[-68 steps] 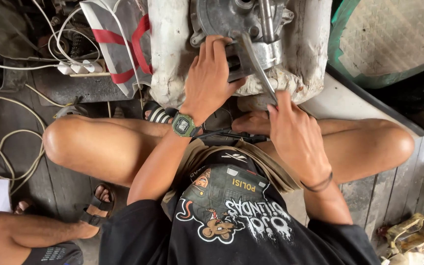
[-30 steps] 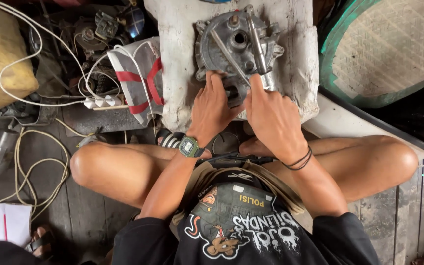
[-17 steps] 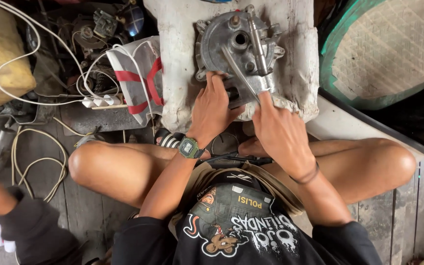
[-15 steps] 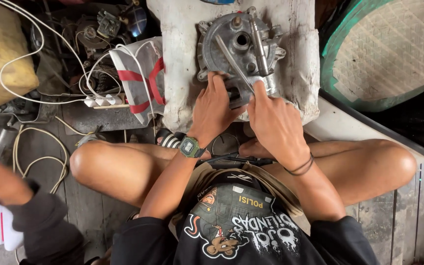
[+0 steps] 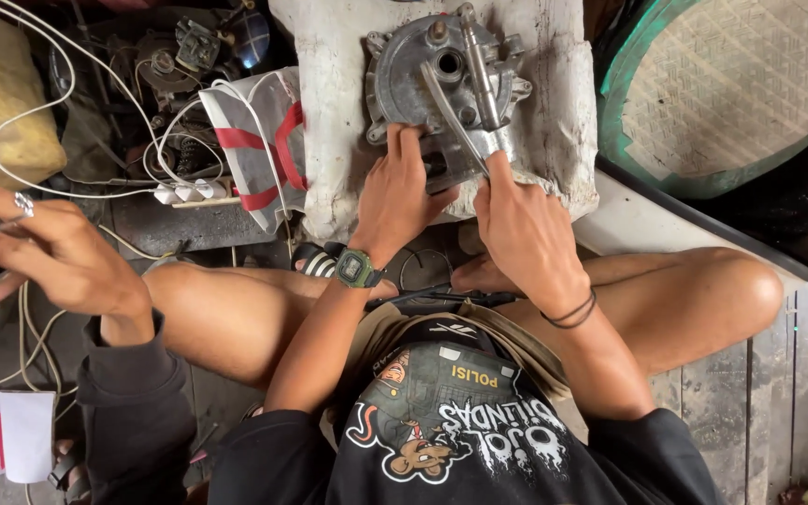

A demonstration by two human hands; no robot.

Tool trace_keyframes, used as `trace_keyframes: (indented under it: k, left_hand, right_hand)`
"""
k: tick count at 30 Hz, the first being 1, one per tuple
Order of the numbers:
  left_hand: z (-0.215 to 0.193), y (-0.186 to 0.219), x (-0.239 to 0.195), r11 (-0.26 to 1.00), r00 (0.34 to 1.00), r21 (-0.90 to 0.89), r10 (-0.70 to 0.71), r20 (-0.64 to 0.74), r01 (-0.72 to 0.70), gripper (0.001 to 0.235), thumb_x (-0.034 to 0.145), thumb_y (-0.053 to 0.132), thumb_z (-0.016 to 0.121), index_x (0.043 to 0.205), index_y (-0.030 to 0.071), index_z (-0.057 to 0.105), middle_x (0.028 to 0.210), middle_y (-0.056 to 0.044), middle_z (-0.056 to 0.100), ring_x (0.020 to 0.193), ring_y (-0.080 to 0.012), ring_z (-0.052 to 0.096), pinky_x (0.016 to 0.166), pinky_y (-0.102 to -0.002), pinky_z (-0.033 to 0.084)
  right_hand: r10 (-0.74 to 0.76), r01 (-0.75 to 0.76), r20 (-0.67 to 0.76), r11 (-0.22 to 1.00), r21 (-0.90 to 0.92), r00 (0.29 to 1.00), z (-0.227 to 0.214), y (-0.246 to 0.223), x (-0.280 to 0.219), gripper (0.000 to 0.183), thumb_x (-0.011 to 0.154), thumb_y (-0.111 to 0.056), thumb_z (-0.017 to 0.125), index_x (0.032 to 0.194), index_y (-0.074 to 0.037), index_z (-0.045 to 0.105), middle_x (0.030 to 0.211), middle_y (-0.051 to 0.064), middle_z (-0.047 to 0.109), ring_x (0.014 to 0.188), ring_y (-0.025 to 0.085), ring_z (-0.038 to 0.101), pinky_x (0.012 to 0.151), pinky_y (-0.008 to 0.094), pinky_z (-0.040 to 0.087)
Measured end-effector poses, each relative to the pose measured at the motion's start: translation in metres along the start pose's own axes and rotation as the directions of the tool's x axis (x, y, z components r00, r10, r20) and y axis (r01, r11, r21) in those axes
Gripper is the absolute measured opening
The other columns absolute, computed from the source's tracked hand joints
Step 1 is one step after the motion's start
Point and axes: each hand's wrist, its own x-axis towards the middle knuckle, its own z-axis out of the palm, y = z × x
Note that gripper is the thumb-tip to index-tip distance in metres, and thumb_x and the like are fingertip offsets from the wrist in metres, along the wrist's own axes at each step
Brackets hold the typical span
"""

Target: Cleaning residue and dirt from a motorcycle engine casing using a metal scraping tool

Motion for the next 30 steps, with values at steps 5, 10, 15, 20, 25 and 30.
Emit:
trace_keyframes:
  k: [5, 10, 15, 20, 25, 30]
  left_hand:
    - [-0.004, 0.002, -0.001, 1.0, 1.0, -0.004, 0.007, 0.001, -0.007, 0.07, 0.084, 0.025, 0.086, 0.133, 0.001, 0.041, 0.126, -0.022, 0.041, 0.102, -0.0507, 0.069, 0.077, -0.058, 0.058]
    - [-0.007, 0.005, -0.003, 1.0, 1.0, -0.03, 0.011, 0.003, -0.011, 0.066, 0.084, 0.02, 0.085, 0.129, -0.001, 0.042, 0.126, -0.025, 0.042, 0.102, -0.0558, 0.068, 0.08, -0.059, 0.058]
    - [0.005, -0.005, 0.003, 0.998, 0.995, 0.037, 0.051, -0.085, -0.048, 0.073, 0.075, 0.026, 0.092, 0.12, -0.001, 0.041, 0.116, -0.019, 0.05, 0.069, -0.0349, 0.068, 0.057, -0.041, 0.057]
    - [0.011, -0.007, 0.0, 0.998, 0.993, 0.051, 0.047, -0.107, -0.042, 0.076, 0.074, 0.028, 0.092, 0.122, -0.001, 0.04, 0.116, -0.019, 0.049, 0.065, -0.0314, 0.066, 0.055, -0.039, 0.056]
    - [0.016, -0.013, 0.002, 0.995, 0.991, 0.083, 0.063, -0.116, -0.054, 0.077, 0.075, 0.032, 0.093, 0.123, 0.001, 0.041, 0.115, -0.018, 0.047, 0.068, -0.03, 0.066, 0.058, -0.039, 0.057]
    - [0.017, -0.016, 0.0, 0.988, 0.982, 0.122, 0.115, -0.15, -0.097, 0.081, 0.075, 0.03, 0.094, 0.127, 0.003, 0.038, 0.119, -0.016, 0.045, 0.069, -0.0315, 0.067, 0.058, -0.042, 0.056]
  right_hand:
    - [0.019, -0.019, -0.005, 1.0, -0.018, 1.0, 0.008, 0.008, -0.018, 0.02, 0.11, -0.027, 0.033, 0.118, -0.013, 0.044, 0.067, 0.024, 0.064, 0.07, 0.056, 0.07, 0.061, 0.062, 0.056]
    - [-0.002, 0.001, -0.04, 0.999, -0.04, 0.999, 0.018, 0.014, -0.026, 0.023, 0.111, -0.026, 0.034, 0.123, -0.011, 0.048, 0.071, 0.027, 0.067, 0.071, 0.056, 0.071, 0.06, 0.061, 0.057]
    - [-0.133, 0.125, -0.31, 0.991, -0.044, 0.941, 0.014, -0.002, -0.023, 0.021, 0.101, -0.01, 0.056, 0.118, 0.001, 0.048, 0.065, 0.027, 0.064, 0.053, 0.052, 0.059, 0.048, 0.06, 0.046]
    - [-0.089, 0.08, -0.261, 0.996, -0.046, 0.961, 0.017, -0.003, -0.049, 0.023, 0.104, -0.012, 0.054, 0.123, -0.002, 0.047, 0.064, 0.028, 0.064, 0.053, 0.054, 0.061, 0.048, 0.062, 0.046]
    - [-0.173, 0.156, -0.287, 0.984, -0.084, 0.942, 0.023, 0.001, -0.037, 0.018, 0.106, -0.009, 0.054, 0.117, 0.002, 0.046, 0.062, 0.026, 0.061, 0.052, 0.051, 0.06, 0.048, 0.059, 0.047]
    - [-0.165, 0.161, -0.287, 0.986, -0.038, 0.944, 0.016, -0.013, -0.021, 0.015, 0.109, -0.008, 0.051, 0.111, 0.003, 0.042, 0.063, 0.026, 0.063, 0.049, 0.051, 0.06, 0.047, 0.06, 0.046]
